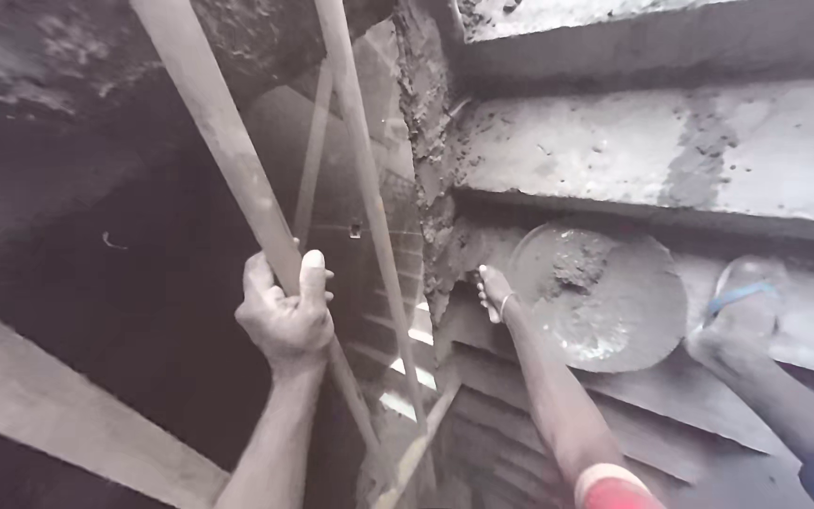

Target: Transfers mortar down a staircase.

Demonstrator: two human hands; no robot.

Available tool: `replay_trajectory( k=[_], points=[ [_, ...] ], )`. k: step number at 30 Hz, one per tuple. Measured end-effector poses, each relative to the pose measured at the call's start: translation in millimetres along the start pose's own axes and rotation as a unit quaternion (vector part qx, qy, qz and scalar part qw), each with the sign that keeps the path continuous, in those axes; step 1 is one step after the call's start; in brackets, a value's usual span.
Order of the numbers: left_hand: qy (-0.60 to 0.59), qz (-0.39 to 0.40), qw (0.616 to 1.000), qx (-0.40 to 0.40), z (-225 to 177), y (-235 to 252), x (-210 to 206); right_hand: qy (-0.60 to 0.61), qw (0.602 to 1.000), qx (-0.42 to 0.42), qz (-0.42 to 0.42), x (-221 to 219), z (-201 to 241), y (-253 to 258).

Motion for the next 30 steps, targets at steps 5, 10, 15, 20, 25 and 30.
replay_trajectory(
  k=[5, 10, 15, 20, 25, 30],
  points=[
    [-0.007, -0.002, 1.000, -0.001, -2.7, 0.3, 0.9, -0.082, 0.996, 0.006, 0.043, -28.0, 26.3, 24.7],
    [-0.007, -0.001, 1.000, 0.002, -3.0, -0.5, 0.1, -0.131, 0.986, 0.025, 0.101, -41.3, 70.1, 9.2],
    [-0.005, -0.007, 1.000, 0.002, -3.1, 0.4, 1.3, -0.115, 0.986, 0.020, 0.119, -56.4, 91.8, -29.0],
    [0.004, -0.004, 1.000, 0.013, -4.3, -0.7, 1.5, -0.209, 0.968, 0.099, 0.096, -76.8, 107.3, -78.4],
    [0.012, 0.006, 1.000, 0.025, -2.9, -0.7, 1.8, -0.378, 0.912, 0.157, 0.041, -113.8, 101.7, -110.5],
    [0.005, 0.005, 1.000, 0.018, -0.7, -0.7, 1.1, -0.426, 0.891, 0.152, 0.042, -129.7, 65.9, -120.9]
  ],
)
Point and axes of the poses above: each hand's wrist, its own y-axis towards the middle knuckle, its own x-axis out of the back of the hand, z = x × y, the point moved 10 cm from there along y, towards the middle knuckle, and after that the axes turned 11 degrees about y, right-handed, at the moved point
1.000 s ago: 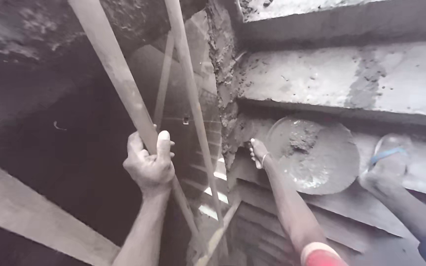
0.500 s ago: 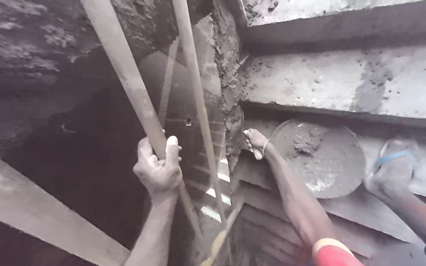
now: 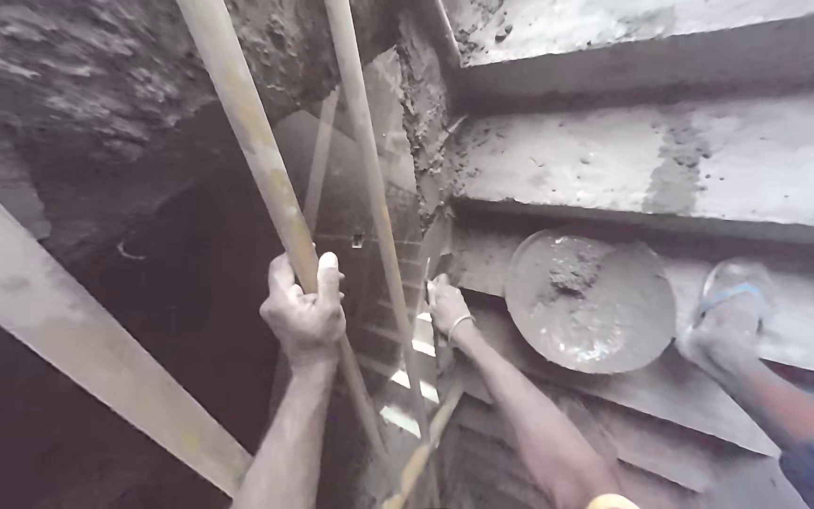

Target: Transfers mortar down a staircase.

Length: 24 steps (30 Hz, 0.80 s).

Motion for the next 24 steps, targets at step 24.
replay_trajectory(
  k=[24],
  points=[
    [0.041, -0.003, 0.999, 0.004, 0.9, 0.7, 2.4, 0.386, 0.919, -0.052, 0.066, 110.9, 1.8, 54.9]
  ],
)
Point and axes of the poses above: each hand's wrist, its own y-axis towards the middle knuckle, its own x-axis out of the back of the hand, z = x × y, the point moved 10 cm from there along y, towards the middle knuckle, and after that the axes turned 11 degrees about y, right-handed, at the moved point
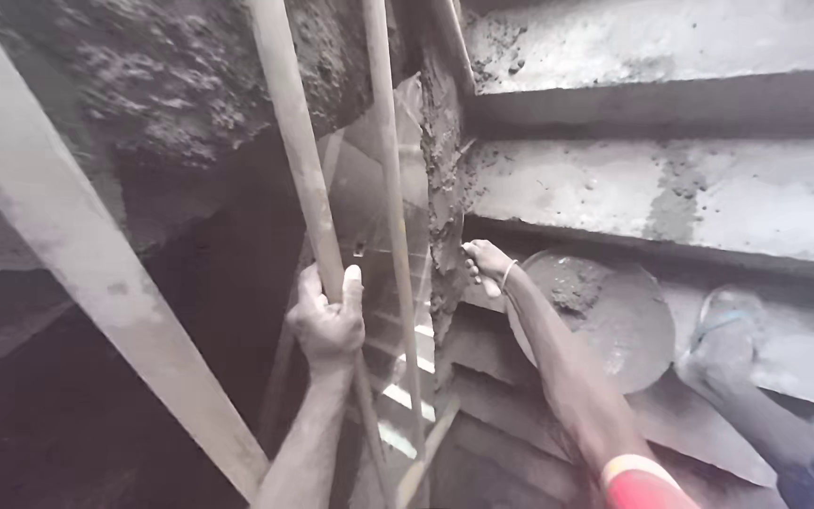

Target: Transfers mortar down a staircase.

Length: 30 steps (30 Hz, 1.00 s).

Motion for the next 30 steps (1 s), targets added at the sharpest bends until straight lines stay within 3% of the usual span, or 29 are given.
replay_trajectory(
  k=[9, 13, 18, 23, 30],
  points=[
    [0.009, -0.010, 1.000, -0.011, -5.7, 0.5, 3.3, -0.032, 0.996, 0.063, -0.056, -35.2, 70.8, -28.3],
    [0.003, -0.013, 1.000, -0.014, -4.7, 1.6, 2.6, -0.153, 0.981, 0.094, -0.072, -46.7, 90.0, -35.8],
    [0.011, -0.009, 1.000, -0.014, -5.1, 2.0, 3.0, -0.339, 0.926, 0.122, -0.113, -73.4, 97.8, -50.0],
    [0.005, -0.012, 1.000, -0.011, -4.5, 1.3, 2.8, -0.369, 0.909, 0.109, -0.159, -83.9, 86.0, -50.3],
    [0.000, -0.010, 1.000, -0.017, -8.2, 1.0, 5.4, -0.350, 0.907, 0.163, -0.171, -92.6, 113.6, -66.6]
  ],
)
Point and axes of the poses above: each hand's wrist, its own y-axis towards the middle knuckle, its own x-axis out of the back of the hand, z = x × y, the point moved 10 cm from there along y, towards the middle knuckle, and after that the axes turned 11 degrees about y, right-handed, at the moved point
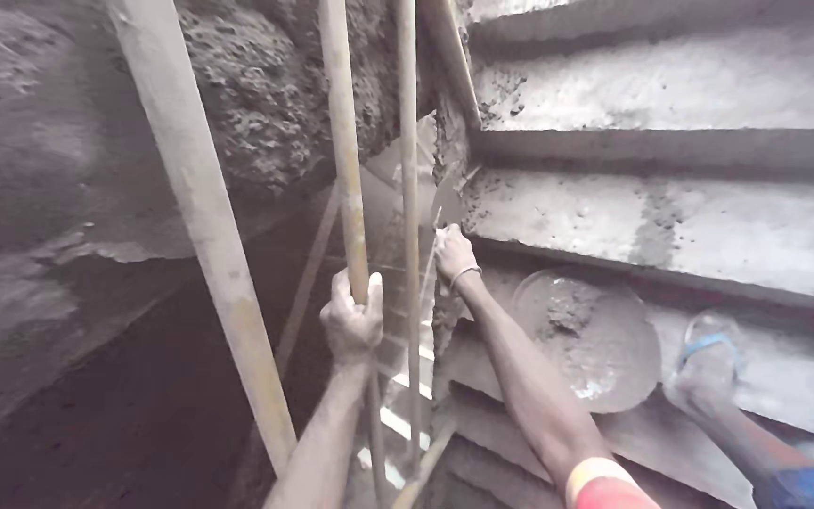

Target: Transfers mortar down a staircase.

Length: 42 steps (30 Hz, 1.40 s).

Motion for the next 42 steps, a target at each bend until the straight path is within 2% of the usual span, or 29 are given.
replay_trajectory(
  k=[3, 6, 8, 9, 10, 11, 12, 14, 15, 16, 18, 20, 21, 22, 23, 24, 25, 26, 27, 28, 30, 31, 32, 34, 37, 39, 42],
  points=[
    [-0.006, 0.012, 1.000, 0.003, -0.2, 0.0, -1.4, 0.041, 0.997, 0.072, 0.006, 10.6, -0.6, -16.2],
    [-0.002, 0.014, 1.000, 0.006, 0.4, 1.2, -1.4, 0.062, 0.980, 0.190, -0.015, 28.1, -13.1, -68.9],
    [0.000, 0.015, 1.000, 0.000, -0.3, -0.7, -0.5, 0.106, 0.964, 0.240, -0.050, 35.8, -53.4, -110.6],
    [0.000, 0.016, 1.000, -0.001, -0.6, -1.5, -0.8, 0.136, 0.960, 0.237, -0.059, 37.5, -86.5, -127.9],
    [0.002, 0.013, 1.000, -0.001, -0.6, -1.1, -0.6, 0.167, 0.962, 0.205, -0.067, 37.5, -127.1, -140.3],
    [0.002, 0.007, 1.000, -0.001, -0.9, 0.7, -0.1, 0.193, 0.970, 0.134, -0.063, 34.0, -176.7, -146.1],
    [0.005, 0.006, 1.000, 0.000, 0.3, 1.5, 0.5, 0.197, 0.979, 0.026, -0.050, 25.9, -233.5, -151.6],
    [0.009, 0.022, 1.000, 0.005, 3.5, -0.7, 0.2, 0.078, 0.978, -0.192, -0.028, 24.0, -329.7, -173.7],
    [0.014, 0.031, 0.999, 0.005, 3.0, -0.8, -1.7, -0.001, 0.966, -0.258, -0.013, 34.9, -355.4, -185.9],
    [0.021, 0.018, 1.000, -0.007, 1.3, 0.2, -1.4, -0.060, 0.958, -0.281, -0.008, 47.8, -367.8, -194.5],
    [0.061, -0.064, 0.994, -0.064, -4.7, -7.1, 11.1, -0.116, 0.954, -0.275, -0.038, 74.9, -378.9, -203.1],
    [0.075, -0.154, 0.972, -0.162, -25.4, -29.1, 23.7, -0.046, 0.972, -0.224, -0.062, 102.2, -385.1, -186.8],
    [0.064, -0.192, 0.961, -0.189, -37.6, -50.1, 27.5, -0.048, 0.976, -0.206, -0.042, 116.6, -386.6, -173.0],
    [0.039, -0.206, 0.961, -0.183, -45.1, -77.4, 22.1, -0.102, 0.973, -0.207, -0.015, 135.2, -381.1, -160.3],
    [-0.010, -0.181, 0.973, -0.142, -46.8, -111.0, 3.6, -0.187, 0.959, -0.212, 0.001, 156.7, -373.7, -148.2],
    [-0.069, -0.126, 0.987, -0.074, -41.2, -150.9, -31.5, -0.271, 0.939, -0.210, 0.011, 177.6, -362.6, -134.8],
    [-0.132, -0.036, 0.990, 0.016, -30.1, -201.0, -80.5, -0.340, 0.918, -0.205, 0.010, 197.0, -353.4, -124.5],
    [-0.185, 0.072, 0.971, 0.133, -17.4, -258.1, -138.9, -0.386, 0.900, -0.203, 0.005, 215.2, -343.5, -112.9],
    [-0.249, 0.171, 0.916, 0.264, -8.0, -317.5, -198.9, -0.418, 0.885, -0.206, 0.000, 231.1, -334.4, -98.9],
    [-0.315, 0.247, 0.829, 0.391, -5.8, -380.6, -251.5, -0.441, 0.872, -0.211, 0.003, 242.1, -330.8, -86.5],
    [-0.417, 0.312, 0.632, 0.574, -20.5, -478.8, -325.2, -0.455, 0.864, -0.216, 0.019, 246.9, -341.1, -57.4],
    [-0.458, 0.321, 0.554, 0.617, -32.8, -505.9, -351.2, -0.449, 0.868, -0.207, 0.034, 240.3, -354.9, -43.5],
    [-0.494, 0.320, 0.500, 0.635, -46.8, -523.3, -366.3, -0.436, 0.876, -0.197, 0.060, 227.9, -374.1, -36.9],
    [-0.554, 0.293, 0.455, 0.633, -63.6, -517.5, -391.1, -0.438, 0.875, -0.163, 0.130, 195.0, -391.9, -31.2],
    [-0.584, 0.232, 0.442, 0.640, -59.7, -510.0, -403.3, -0.489, 0.839, -0.119, 0.209, 183.3, -376.5, -56.3],
    [-0.586, 0.213, 0.455, 0.636, -48.9, -505.0, -404.7, -0.488, 0.850, -0.087, 0.180, 206.5, -357.8, -55.6],
    [-0.588, 0.229, 0.494, 0.598, -31.4, -493.8, -405.1, -0.483, 0.870, -0.092, 0.042, 246.3, -354.7, -25.2]
  ],
)
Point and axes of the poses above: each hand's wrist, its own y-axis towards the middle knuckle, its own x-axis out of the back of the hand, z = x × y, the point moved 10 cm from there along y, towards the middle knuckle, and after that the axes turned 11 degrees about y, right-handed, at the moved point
